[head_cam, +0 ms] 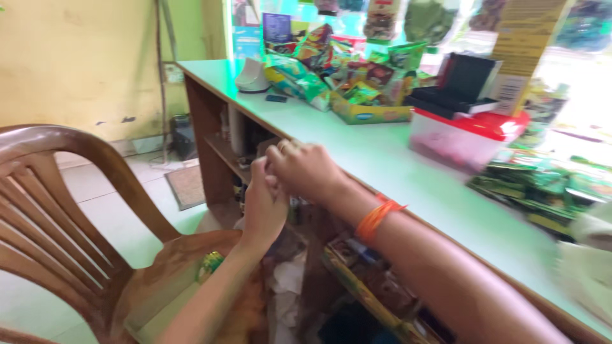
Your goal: The person wipes down small green packets and a cardboard box with a white cloth, then stacks the packets into the box.
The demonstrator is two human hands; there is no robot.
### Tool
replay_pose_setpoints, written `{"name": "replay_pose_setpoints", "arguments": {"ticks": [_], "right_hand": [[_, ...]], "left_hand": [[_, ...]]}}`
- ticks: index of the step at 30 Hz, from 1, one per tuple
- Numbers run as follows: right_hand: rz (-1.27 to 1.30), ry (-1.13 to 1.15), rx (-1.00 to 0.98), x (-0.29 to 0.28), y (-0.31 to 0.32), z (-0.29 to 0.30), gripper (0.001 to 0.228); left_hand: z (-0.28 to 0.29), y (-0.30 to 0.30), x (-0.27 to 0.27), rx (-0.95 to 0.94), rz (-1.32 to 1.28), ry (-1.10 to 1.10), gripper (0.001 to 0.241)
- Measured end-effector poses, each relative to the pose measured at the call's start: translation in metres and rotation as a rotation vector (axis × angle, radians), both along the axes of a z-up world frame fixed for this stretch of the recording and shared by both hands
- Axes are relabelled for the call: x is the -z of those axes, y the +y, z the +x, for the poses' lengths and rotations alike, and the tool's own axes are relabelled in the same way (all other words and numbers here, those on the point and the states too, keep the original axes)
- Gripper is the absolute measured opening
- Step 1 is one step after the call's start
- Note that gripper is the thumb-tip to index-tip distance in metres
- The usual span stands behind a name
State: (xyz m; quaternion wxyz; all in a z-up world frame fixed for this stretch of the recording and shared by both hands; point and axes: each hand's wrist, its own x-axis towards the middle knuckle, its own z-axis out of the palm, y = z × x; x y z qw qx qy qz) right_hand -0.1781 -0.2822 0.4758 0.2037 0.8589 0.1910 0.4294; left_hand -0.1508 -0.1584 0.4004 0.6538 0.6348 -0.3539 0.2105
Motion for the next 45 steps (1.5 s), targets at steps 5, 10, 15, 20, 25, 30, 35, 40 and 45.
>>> {"name": "replay_pose_setpoints", "arguments": {"ticks": [5,10,15,20,25,30,35,40,45], "right_hand": [[-0.086,-0.061,0.113,-0.074,-0.053,-0.099,0.018],[0.149,-0.092,0.373,-0.105,-0.112,-0.186,0.014],[0.420,-0.078,0.692,-0.105,-0.176,-0.244,0.017],[0.615,-0.033,0.941,-0.094,-0.245,-0.262,0.027],[0.700,0.079,0.793,-0.081,-0.282,-0.272,0.036],[0.522,0.205,0.506,-0.078,-0.262,-0.281,0.047],[0.511,0.333,0.611,-0.082,-0.236,-0.284,0.056],[0.451,0.297,0.599,-0.080,-0.241,-0.284,0.047],[0.312,0.203,0.580,-0.074,-0.263,-0.278,0.028]], "left_hand": [[-0.056,-0.058,-0.058,0.133,-0.025,-0.163,0.033],[-0.096,-0.108,-0.078,0.315,0.084,-0.316,0.017],[-0.120,-0.146,-0.086,0.387,0.304,-0.323,0.019],[-0.133,-0.183,-0.084,0.432,0.340,-0.446,0.030],[-0.145,-0.226,-0.090,0.414,0.362,-0.541,0.034],[-0.149,-0.260,-0.088,0.325,0.395,-0.590,0.026],[-0.149,-0.264,-0.077,0.399,0.283,-0.489,0.023],[-0.148,-0.258,-0.080,0.469,0.323,-0.269,0.023],[-0.142,-0.264,-0.073,0.495,0.181,-0.217,0.030]]}}
